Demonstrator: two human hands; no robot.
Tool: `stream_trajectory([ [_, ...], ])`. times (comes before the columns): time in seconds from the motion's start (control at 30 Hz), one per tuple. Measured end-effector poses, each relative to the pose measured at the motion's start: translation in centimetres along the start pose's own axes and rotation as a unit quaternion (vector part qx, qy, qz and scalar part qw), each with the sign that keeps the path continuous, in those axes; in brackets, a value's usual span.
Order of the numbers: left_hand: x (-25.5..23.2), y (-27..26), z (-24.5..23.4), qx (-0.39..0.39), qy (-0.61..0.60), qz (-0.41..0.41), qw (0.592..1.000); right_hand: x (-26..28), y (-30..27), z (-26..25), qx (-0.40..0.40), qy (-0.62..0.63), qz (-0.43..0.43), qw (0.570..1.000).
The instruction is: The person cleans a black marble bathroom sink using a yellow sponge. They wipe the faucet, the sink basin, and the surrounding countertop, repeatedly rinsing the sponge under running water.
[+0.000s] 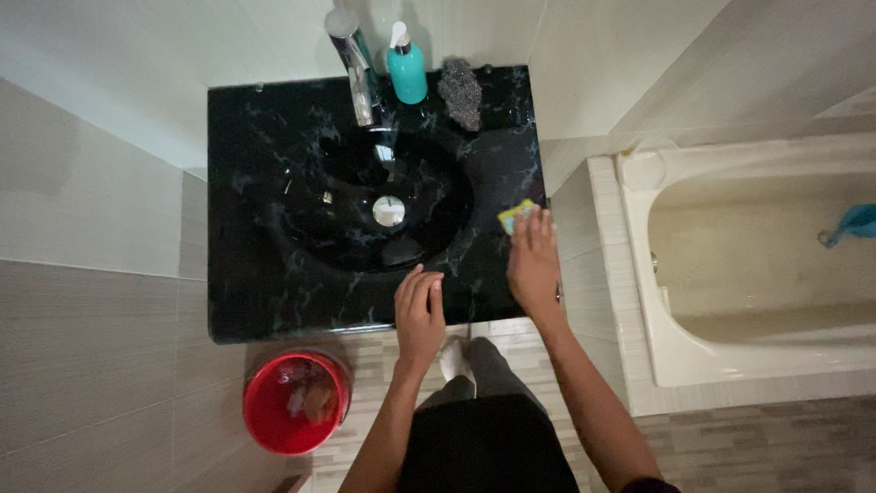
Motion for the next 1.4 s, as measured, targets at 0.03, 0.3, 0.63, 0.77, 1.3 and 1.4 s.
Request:
stream_trajectory([
  [0.03, -0.2, -0.2, -0.1, -0.002, 0.002, 0.005, 1.000, 1.4, 0.3, 0.0, -0.006, 0.020, -0.026, 0.999],
  [0.3, -0.6, -0.7, 0.8, 0.002, 0.001, 0.007, 1.000, 7.0, -6.0, -0.6, 0.047, 0.143, -0.112, 0.982],
  [0.63, -2.2, -1.1, 3.6, -0.006, 0.017, 0.035, 0.999, -2.4, -6.7, -2.9, 0.012, 0.066, -0.012, 0.998],
  [0.77, -2.7, -2.2, 3.8, -0.018, 0.015, 0.003, 1.000, -0.1, -3.6, -2.2, -0.017, 0.075, -0.039, 0.996],
  [1.3, -3.4, -5.4, 2.4, -0.097, 0.040, -0.025, 0.994, -2.3, -10.4, -2.8, 0.071, 0.126, -0.109, 0.984],
  [1.4, -3.6, -5.9, 2.2, -0.104, 0.041, -0.037, 0.993, -0.8, -8.4, -1.7, 0.041, 0.099, -0.086, 0.990],
])
Point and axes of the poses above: each hand's wrist, its own y-axis towards the middle knuckle, its own z-axis out of the palm, x = y × z, the point moved 8 cm from there along y, towards the middle knuckle, and after that the axes turned 8 degrees about -z, right-handed, at the moved point
